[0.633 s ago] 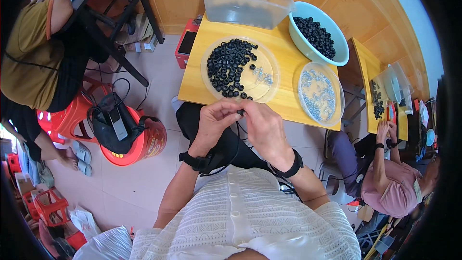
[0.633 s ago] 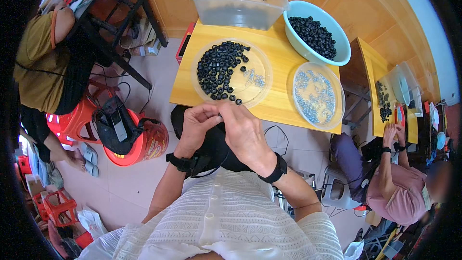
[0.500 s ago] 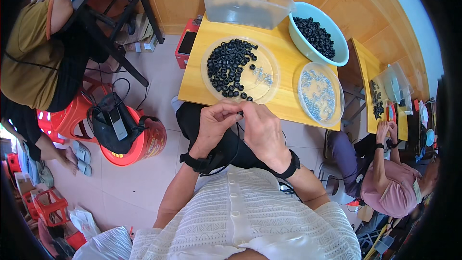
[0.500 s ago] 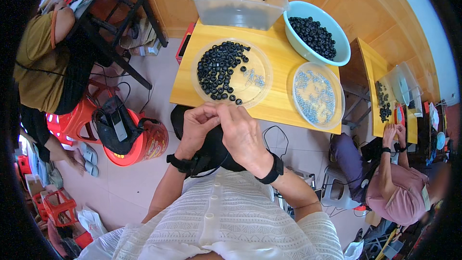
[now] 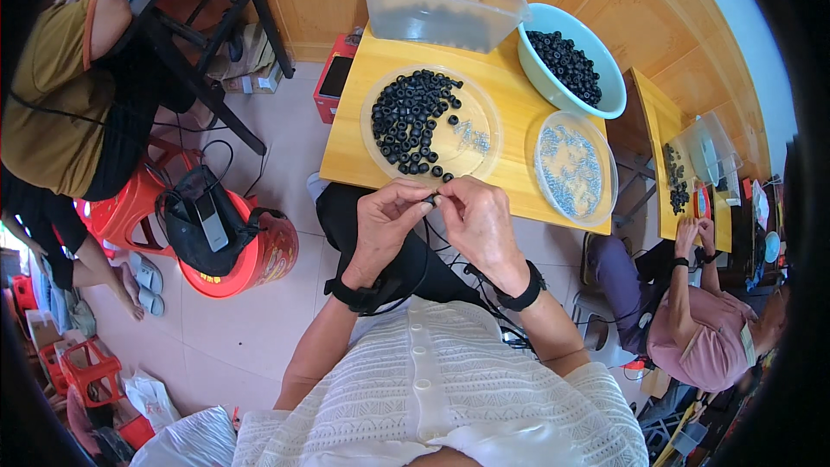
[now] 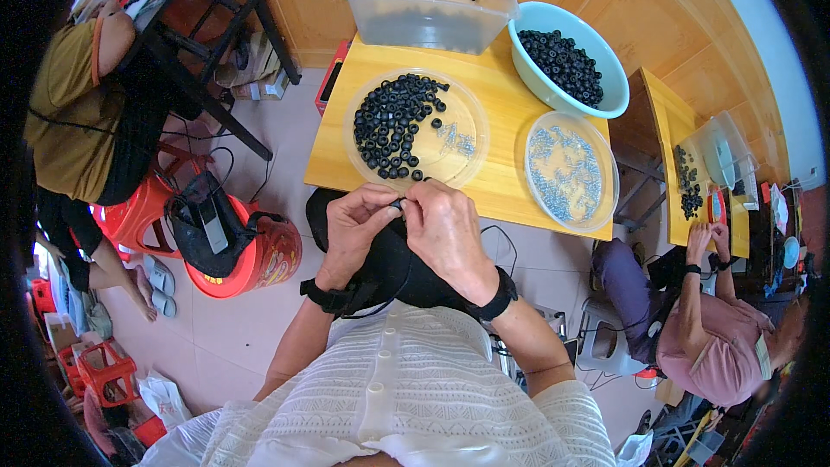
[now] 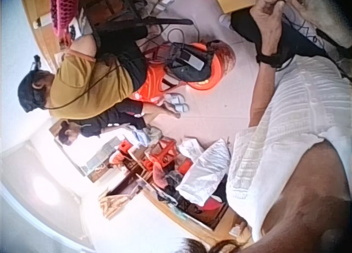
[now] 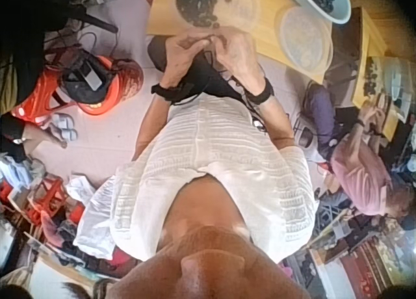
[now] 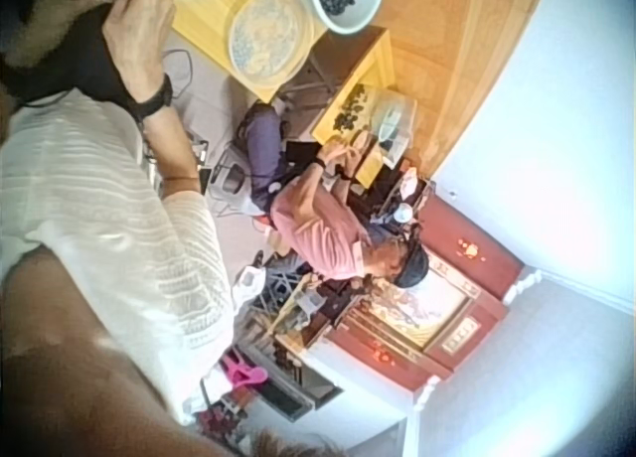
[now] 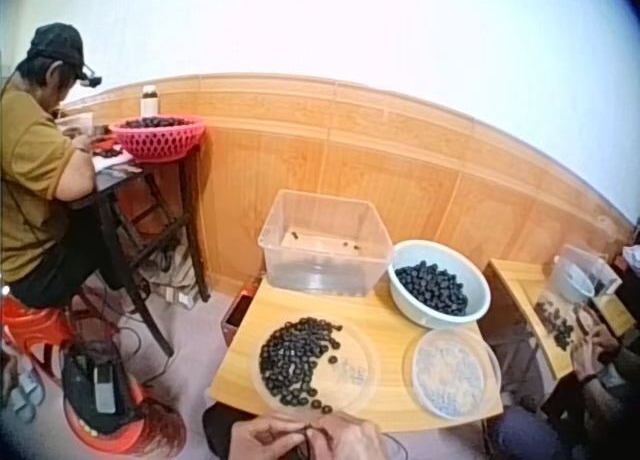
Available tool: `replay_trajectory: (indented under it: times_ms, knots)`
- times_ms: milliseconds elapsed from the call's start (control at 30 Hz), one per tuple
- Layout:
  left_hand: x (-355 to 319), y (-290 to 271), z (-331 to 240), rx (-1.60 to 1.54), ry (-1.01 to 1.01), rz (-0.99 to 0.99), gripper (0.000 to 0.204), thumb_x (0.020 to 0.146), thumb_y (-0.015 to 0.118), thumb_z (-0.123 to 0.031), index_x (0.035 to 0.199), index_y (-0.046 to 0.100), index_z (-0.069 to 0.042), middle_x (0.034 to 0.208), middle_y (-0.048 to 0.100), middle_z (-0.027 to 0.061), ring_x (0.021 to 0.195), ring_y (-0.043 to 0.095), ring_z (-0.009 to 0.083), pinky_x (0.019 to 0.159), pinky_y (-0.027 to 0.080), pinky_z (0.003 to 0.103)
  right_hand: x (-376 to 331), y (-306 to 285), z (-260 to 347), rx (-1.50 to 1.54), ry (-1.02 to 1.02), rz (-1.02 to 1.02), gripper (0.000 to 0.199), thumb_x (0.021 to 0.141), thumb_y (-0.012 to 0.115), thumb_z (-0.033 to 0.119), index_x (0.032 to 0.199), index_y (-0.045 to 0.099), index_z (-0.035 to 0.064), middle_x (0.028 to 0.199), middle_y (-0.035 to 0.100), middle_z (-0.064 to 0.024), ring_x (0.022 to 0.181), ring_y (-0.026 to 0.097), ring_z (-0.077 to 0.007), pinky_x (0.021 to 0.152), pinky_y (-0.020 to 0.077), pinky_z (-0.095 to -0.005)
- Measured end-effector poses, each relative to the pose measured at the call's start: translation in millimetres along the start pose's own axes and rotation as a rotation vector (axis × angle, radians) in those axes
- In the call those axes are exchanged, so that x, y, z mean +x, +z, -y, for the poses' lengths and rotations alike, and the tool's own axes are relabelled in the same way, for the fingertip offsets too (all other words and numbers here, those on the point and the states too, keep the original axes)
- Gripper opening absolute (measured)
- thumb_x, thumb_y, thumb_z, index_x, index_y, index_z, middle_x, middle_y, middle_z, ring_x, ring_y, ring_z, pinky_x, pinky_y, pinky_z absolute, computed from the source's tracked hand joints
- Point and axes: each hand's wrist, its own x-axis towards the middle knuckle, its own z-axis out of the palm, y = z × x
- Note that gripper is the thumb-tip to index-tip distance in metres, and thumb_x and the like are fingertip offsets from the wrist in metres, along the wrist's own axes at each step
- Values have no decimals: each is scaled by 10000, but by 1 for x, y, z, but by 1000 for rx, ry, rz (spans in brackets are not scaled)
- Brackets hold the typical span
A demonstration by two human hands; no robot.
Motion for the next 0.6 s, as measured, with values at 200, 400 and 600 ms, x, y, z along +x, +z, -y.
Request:
replay_trajectory:
  times_ms: [200,400,600]
  knots:
    - [-2,3,5,41,17,-81,174,790,592,100,956,610,50,962,608,81,870,594,124,804,479,237,-1,13,1,-189,-148,-66,54,706,563,-30,715,510,-32,696,523,-185,627,567,-378,555,463,-430]
    - [-3,3,6,25,-28,-168,171,790,587,101,951,610,49,944,622,80,861,599,113,775,491,231,-1,20,-8,-167,-217,-6,123,693,562,-40,789,484,-38,747,500,-180,695,558,-378,573,458,-429]
    - [-2,7,11,-16,-128,-283,166,778,604,83,936,625,37,887,649,77,823,606,110,744,494,226,-2,38,-21,2,-133,-85,188,674,619,-14,801,481,-6,750,485,-162,688,542,-373,577,441,-431]
